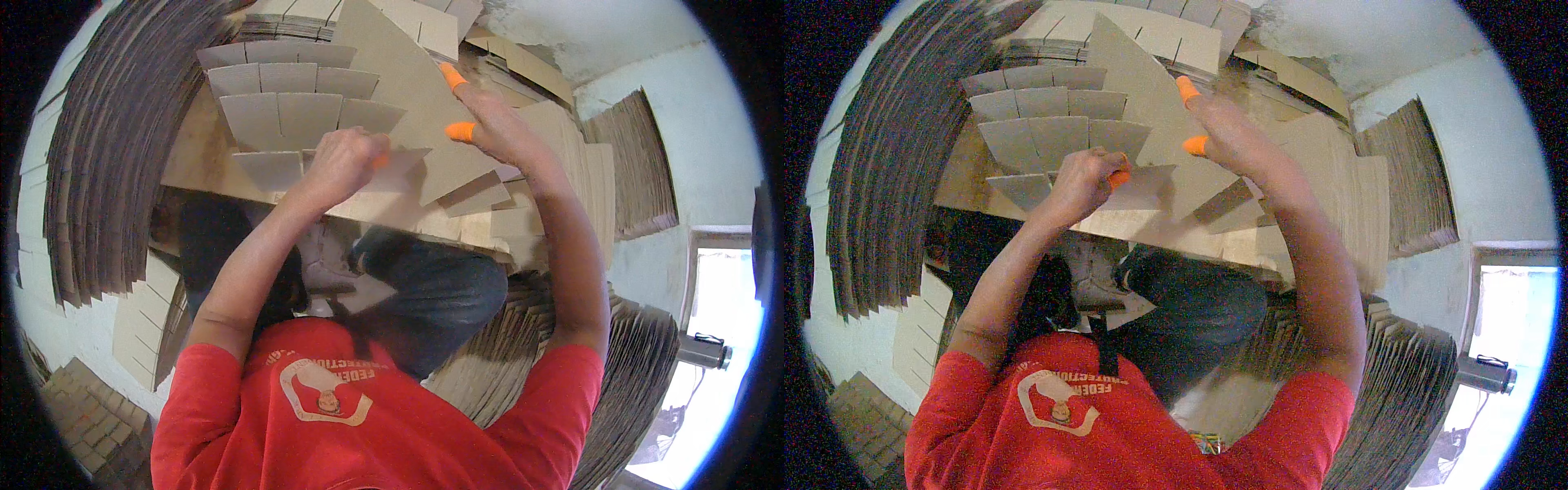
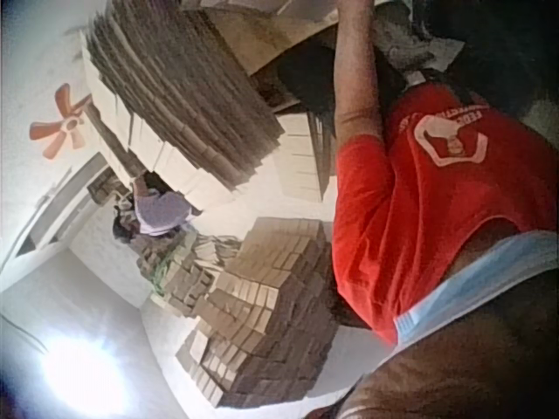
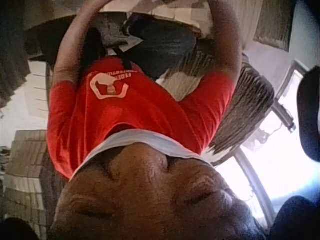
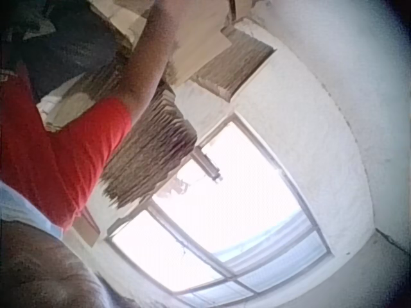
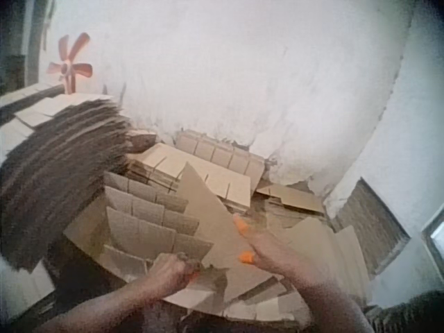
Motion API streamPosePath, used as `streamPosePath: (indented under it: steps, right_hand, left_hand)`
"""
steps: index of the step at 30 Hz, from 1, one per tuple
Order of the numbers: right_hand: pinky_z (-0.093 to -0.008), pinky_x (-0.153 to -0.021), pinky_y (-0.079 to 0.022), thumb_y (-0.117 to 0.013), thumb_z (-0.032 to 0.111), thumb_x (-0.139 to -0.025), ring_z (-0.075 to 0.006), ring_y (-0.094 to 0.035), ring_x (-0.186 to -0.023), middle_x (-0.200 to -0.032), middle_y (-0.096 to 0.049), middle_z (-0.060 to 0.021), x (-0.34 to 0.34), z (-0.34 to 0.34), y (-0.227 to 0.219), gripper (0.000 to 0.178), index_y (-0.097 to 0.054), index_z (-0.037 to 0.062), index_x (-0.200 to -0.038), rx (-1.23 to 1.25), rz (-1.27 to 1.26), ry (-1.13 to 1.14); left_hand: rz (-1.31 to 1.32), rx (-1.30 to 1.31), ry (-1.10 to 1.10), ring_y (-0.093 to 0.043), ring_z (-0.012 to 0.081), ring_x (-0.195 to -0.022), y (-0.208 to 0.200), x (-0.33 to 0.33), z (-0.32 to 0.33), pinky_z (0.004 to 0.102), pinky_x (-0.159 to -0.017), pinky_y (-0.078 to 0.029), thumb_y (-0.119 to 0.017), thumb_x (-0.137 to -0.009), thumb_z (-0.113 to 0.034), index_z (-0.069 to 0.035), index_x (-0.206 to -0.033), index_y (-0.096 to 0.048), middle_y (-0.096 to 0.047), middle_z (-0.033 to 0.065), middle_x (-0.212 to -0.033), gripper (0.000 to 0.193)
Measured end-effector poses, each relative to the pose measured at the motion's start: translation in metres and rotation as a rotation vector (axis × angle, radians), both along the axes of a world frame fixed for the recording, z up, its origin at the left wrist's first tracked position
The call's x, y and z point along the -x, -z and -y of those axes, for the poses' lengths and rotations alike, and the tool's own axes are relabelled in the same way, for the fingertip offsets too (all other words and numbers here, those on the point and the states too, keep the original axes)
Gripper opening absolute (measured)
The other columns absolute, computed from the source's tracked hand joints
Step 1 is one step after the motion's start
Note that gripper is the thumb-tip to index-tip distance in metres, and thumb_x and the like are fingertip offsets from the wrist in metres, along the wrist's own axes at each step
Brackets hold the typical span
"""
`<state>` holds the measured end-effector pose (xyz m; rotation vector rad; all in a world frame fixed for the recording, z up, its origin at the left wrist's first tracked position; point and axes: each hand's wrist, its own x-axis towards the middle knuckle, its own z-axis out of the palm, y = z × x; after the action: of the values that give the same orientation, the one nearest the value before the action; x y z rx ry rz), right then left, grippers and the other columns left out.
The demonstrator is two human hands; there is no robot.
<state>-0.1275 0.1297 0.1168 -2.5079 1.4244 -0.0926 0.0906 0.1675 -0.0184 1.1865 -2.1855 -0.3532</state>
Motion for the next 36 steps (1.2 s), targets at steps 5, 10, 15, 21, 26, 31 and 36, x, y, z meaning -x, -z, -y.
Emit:
streamPosePath:
  steps: [5, 10, 15, 21, 26, 31, 36]
  right_hand:
    - [-0.0419, -0.087, -0.045, -0.071, 0.005, -0.075, -0.0400, -0.056, -0.098, -0.111, -0.060, -0.0219, 0.022, -0.006, 0.009, 0.088, -0.026, 0.0162, -0.150, 0.120, 0.161, -0.145]
    - [-0.0396, -0.091, -0.044, -0.068, -0.001, -0.074, -0.0403, -0.055, -0.104, -0.122, -0.057, -0.0216, 0.015, -0.031, 0.007, 0.090, -0.025, 0.0159, -0.151, -0.050, 0.126, -0.056]
    - [-0.0346, -0.091, -0.045, -0.064, -0.006, -0.075, -0.0405, -0.057, -0.101, -0.124, -0.059, -0.0200, 0.025, -0.023, 0.028, 0.087, -0.028, 0.0170, -0.150, 0.023, 0.269, -0.094]
    - [-0.0340, -0.091, -0.044, -0.063, -0.005, -0.077, -0.0374, -0.057, -0.102, -0.123, -0.059, -0.0186, 0.034, -0.035, 0.027, 0.081, -0.031, 0.0135, -0.149, -0.067, 0.212, 0.005]
    - [-0.0353, -0.092, -0.044, -0.064, -0.004, -0.078, -0.0359, -0.058, -0.102, -0.123, -0.058, -0.0197, 0.027, -0.034, 0.032, 0.078, -0.034, 0.0123, -0.148, -0.109, 0.162, 0.065]
    - [-0.0358, -0.090, -0.044, -0.065, -0.005, -0.077, -0.0350, -0.057, -0.092, -0.114, -0.061, -0.0193, 0.033, -0.043, 0.044, 0.078, -0.035, 0.0119, -0.147, -0.026, 0.310, 0.011]
    - [-0.0354, -0.088, -0.045, -0.065, -0.004, -0.077, -0.0344, -0.054, -0.087, -0.105, -0.061, -0.0194, 0.034, -0.035, 0.044, 0.076, -0.037, 0.0121, -0.146, 0.045, 0.289, -0.061]
  left_hand:
    - [-0.034, 0.018, 0.050, -0.063, 0.0358, -0.071, 0.006, -0.002, 0.004, 0.0455, -0.064, -0.049, -0.070, -0.076, -0.014, -0.010, -0.089, -0.069, -0.063, 0.0148, -0.074, 0.014]
    - [-0.028, 0.006, 0.036, -0.063, 0.0353, -0.073, 0.001, -0.002, -0.001, 0.0445, -0.064, -0.050, -0.070, -0.077, -0.016, -0.010, -0.088, -0.069, -0.065, 0.0146, -0.076, 0.013]
    - [0.006, -0.022, 0.021, -0.065, 0.0347, -0.076, -0.002, -0.001, 0.001, 0.0429, -0.066, -0.051, -0.071, -0.078, -0.020, -0.010, -0.091, -0.070, -0.067, 0.0153, -0.082, 0.016]
    - [-0.189, 0.285, -0.002, -0.063, 0.0358, -0.074, -0.033, -0.032, 0.042, 0.0445, -0.064, -0.050, -0.072, -0.079, -0.025, -0.008, -0.089, -0.069, -0.064, 0.0170, -0.080, 0.021]
    - [0.200, 0.435, -0.220, -0.064, 0.0344, -0.085, -0.030, -0.088, 0.140, 0.0440, -0.073, -0.050, -0.071, -0.077, -0.015, -0.005, -0.096, -0.065, -0.066, 0.0157, -0.092, 0.023]
    - [0.402, -0.039, -0.191, -0.063, 0.0355, -0.092, -0.016, -0.091, 0.169, 0.0454, -0.077, -0.049, -0.069, -0.074, -0.009, -0.004, -0.092, -0.064, -0.066, 0.0158, -0.092, 0.020]
    - [0.391, -0.001, -0.092, -0.063, 0.0346, -0.093, -0.008, -0.097, 0.169, 0.0446, -0.077, -0.050, -0.070, -0.070, -0.007, -0.008, -0.091, -0.065, -0.066, 0.0141, -0.092, 0.022]
